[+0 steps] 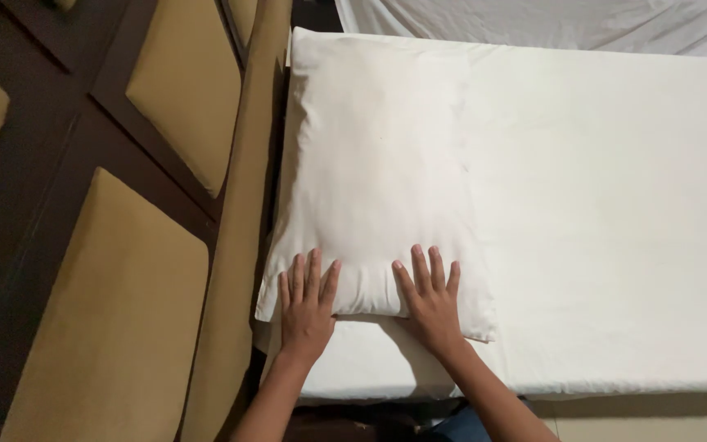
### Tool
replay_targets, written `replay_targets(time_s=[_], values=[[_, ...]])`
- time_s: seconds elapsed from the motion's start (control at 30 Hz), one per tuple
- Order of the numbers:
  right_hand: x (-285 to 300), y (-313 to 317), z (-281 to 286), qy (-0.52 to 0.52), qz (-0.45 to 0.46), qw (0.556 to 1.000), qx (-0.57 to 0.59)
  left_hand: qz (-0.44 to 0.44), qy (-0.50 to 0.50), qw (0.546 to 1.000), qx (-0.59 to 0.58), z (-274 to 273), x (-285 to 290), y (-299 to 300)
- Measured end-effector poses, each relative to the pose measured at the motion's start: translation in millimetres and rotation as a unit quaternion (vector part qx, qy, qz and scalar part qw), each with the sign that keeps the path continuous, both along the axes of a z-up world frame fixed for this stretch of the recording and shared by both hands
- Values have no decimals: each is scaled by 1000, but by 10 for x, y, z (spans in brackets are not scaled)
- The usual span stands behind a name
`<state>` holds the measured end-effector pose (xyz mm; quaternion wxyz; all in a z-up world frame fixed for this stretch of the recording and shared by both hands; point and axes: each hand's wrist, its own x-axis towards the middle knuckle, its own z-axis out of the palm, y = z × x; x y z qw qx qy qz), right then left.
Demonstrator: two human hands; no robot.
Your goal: The person smooths a white fitted sheet on a single bed, then adjusts a white pillow at the head of the bed. They continue to smooth the sheet along the sides and foot of the bed, ensuring it is taut and wrinkle-free.
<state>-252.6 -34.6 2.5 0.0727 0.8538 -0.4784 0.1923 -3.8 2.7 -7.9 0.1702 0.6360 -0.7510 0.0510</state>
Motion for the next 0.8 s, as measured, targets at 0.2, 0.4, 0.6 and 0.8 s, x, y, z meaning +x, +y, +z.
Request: replay_targets(time_s=[0.2, 0.4, 0.6, 0.8], values=[[30, -6, 270, -35, 24, 998, 51, -27, 171, 982, 74, 479, -30, -8], [-40, -137, 565, -82, 40, 991, 96, -24, 204, 978, 47, 717, -212, -224], [-1, -635, 749, -119, -32, 987, 102, -61, 146, 987, 9, 944, -494, -807], [12, -718, 591, -94, -61, 985, 134, -44, 115, 992, 37, 792, -507, -875]])
